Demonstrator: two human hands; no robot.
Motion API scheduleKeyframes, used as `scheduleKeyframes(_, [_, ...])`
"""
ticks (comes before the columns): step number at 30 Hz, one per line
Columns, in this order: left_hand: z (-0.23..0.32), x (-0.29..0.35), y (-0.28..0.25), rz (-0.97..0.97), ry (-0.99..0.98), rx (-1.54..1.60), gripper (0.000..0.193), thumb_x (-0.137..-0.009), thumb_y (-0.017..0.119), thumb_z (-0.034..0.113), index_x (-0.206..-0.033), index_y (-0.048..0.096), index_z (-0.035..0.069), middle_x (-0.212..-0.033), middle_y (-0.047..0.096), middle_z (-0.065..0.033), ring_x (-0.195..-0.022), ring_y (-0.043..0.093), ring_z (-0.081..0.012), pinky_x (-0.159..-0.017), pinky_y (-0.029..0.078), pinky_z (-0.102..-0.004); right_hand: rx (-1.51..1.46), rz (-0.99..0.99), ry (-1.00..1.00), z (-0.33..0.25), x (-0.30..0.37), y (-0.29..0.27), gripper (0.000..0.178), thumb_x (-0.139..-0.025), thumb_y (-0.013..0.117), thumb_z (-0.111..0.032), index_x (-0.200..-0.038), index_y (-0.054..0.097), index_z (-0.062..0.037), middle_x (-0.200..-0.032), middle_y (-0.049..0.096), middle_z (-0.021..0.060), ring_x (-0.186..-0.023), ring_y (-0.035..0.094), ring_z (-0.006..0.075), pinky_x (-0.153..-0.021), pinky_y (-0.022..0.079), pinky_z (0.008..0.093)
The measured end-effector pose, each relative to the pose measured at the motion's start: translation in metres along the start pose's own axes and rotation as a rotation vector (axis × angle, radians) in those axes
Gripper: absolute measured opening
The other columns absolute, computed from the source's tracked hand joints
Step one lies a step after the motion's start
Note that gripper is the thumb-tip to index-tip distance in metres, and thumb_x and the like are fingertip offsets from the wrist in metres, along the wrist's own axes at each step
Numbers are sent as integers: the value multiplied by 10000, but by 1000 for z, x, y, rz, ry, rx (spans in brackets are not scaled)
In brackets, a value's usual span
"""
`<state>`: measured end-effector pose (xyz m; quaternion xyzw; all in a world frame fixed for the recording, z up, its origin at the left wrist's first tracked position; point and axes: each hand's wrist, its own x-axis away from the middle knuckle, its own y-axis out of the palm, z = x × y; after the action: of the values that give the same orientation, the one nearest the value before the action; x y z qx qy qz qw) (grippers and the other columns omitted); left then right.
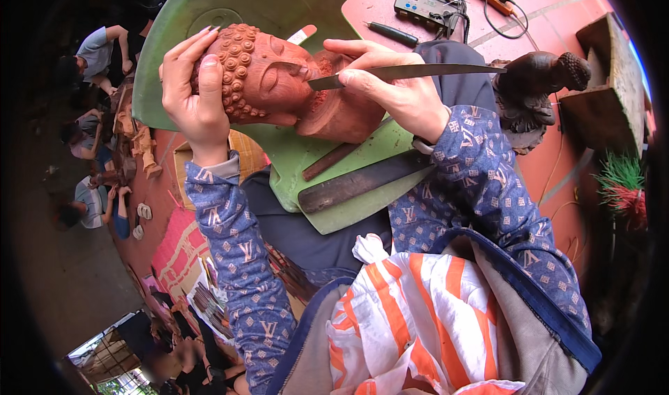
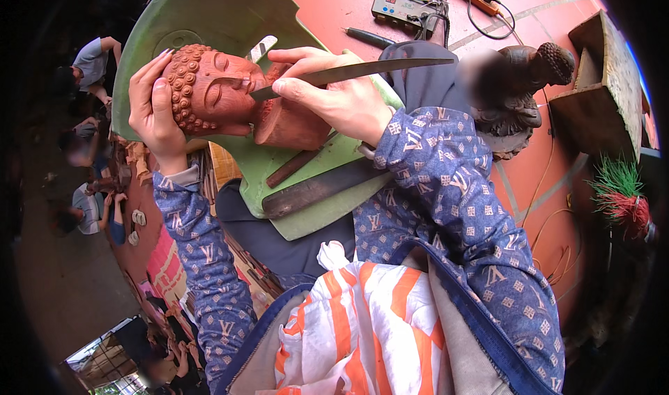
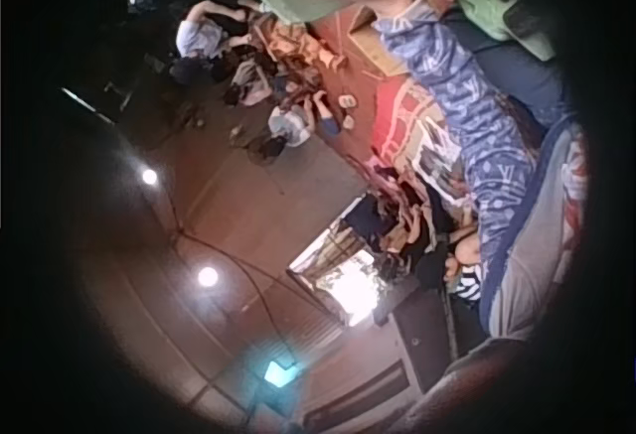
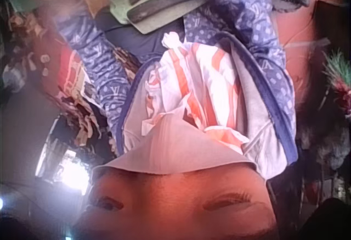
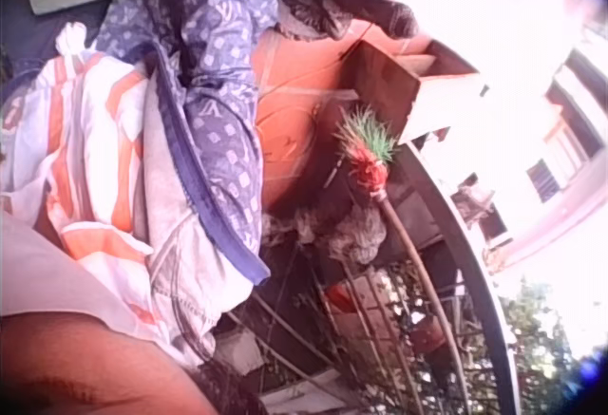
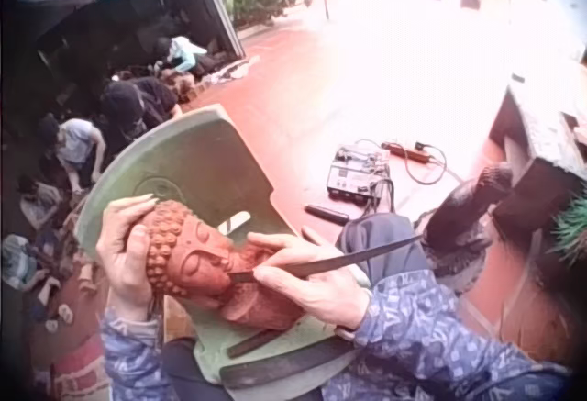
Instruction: The person carves a reddish-brown wooden Buddha head using a metal chisel. They hold the head steady with one hand and carefully shape the facial features, including the eyes, nose, and mouth, with the other hand.
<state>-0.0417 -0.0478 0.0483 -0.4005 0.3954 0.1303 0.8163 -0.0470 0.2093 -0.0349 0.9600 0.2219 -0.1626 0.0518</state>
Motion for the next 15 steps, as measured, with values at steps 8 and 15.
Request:
scheduleKeyframes(8, [11, 19, -2, 17, -143, -148, 627, -885, 717, 383, -1345, 531, 0, -1336, 468, -185, -1245, 469, -307, -1095, 355, -447, -114, 50, 30, 4, 3, -17, 206, -951, 657, -152, -985, 720, 42, -1270, 656, 164, -1110, 604, 192, -977, 459, 334])
scheduleKeyframes(15, [48, 63, 24, 34, -443, -163, 1368, -638, 954, 311, -1558, -2, -23, -1536, 171, -288, -1466, 147, -415, -1210, 127, -529, 63, 77, 21, -8, -7, -46, 216, -939, 674, -180, -940, 719, 31, -804, 714, 52, -756, 638, 93, -697, 515, 253])
